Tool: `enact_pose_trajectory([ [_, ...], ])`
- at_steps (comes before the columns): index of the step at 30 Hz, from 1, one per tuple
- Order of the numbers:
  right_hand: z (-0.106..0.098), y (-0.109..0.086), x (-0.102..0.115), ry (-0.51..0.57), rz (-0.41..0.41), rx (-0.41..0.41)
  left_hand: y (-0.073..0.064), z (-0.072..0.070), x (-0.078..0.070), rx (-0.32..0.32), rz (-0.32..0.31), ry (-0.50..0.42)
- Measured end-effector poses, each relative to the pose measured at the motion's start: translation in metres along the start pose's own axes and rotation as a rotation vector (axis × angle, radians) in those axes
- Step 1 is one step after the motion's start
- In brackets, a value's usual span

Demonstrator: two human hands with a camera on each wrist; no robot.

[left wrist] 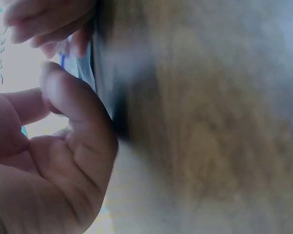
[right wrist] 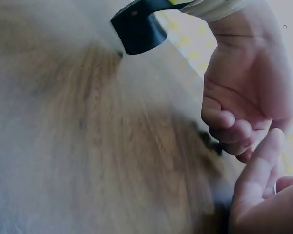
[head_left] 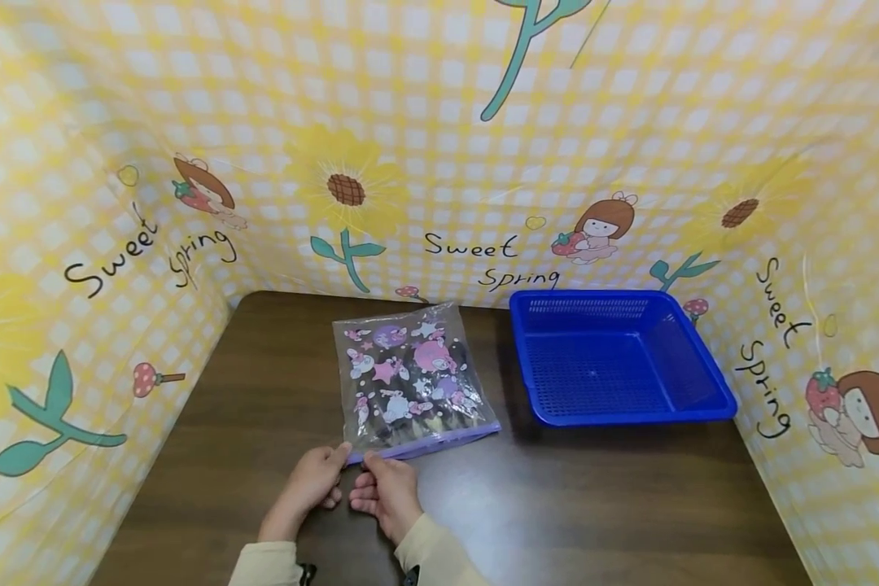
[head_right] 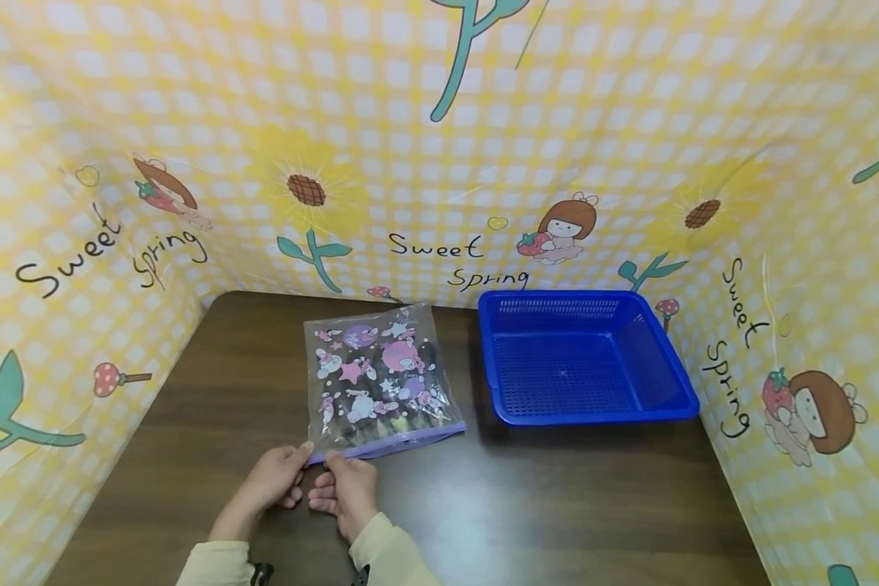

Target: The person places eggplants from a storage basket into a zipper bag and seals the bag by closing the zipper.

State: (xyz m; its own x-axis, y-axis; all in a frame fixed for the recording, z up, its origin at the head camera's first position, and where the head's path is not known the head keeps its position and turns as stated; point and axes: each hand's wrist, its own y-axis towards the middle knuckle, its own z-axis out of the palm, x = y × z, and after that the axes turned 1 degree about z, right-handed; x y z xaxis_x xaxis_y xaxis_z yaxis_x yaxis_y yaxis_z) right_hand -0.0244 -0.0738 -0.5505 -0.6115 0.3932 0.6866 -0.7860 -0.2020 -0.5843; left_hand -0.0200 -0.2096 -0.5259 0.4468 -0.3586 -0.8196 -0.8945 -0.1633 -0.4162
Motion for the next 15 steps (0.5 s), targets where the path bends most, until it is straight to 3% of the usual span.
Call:
enact_pose_trajectory([
  [3,0.004,-0.001,-0.004,-0.026,0.026,0.029,0.0,-0.003,0.007,0.08,-0.055,-0.138],
  [6,0.008,-0.001,-0.006,-0.031,0.018,0.023,0.001,-0.002,0.012,0.148,-0.045,-0.24],
  [10,0.01,-0.001,-0.006,-0.008,0.005,0.011,0.002,0.0,0.016,0.158,-0.011,-0.316],
  [15,0.008,-0.002,-0.001,0.019,-0.019,-0.015,0.003,0.0,0.017,0.149,-0.019,-0.345],
])
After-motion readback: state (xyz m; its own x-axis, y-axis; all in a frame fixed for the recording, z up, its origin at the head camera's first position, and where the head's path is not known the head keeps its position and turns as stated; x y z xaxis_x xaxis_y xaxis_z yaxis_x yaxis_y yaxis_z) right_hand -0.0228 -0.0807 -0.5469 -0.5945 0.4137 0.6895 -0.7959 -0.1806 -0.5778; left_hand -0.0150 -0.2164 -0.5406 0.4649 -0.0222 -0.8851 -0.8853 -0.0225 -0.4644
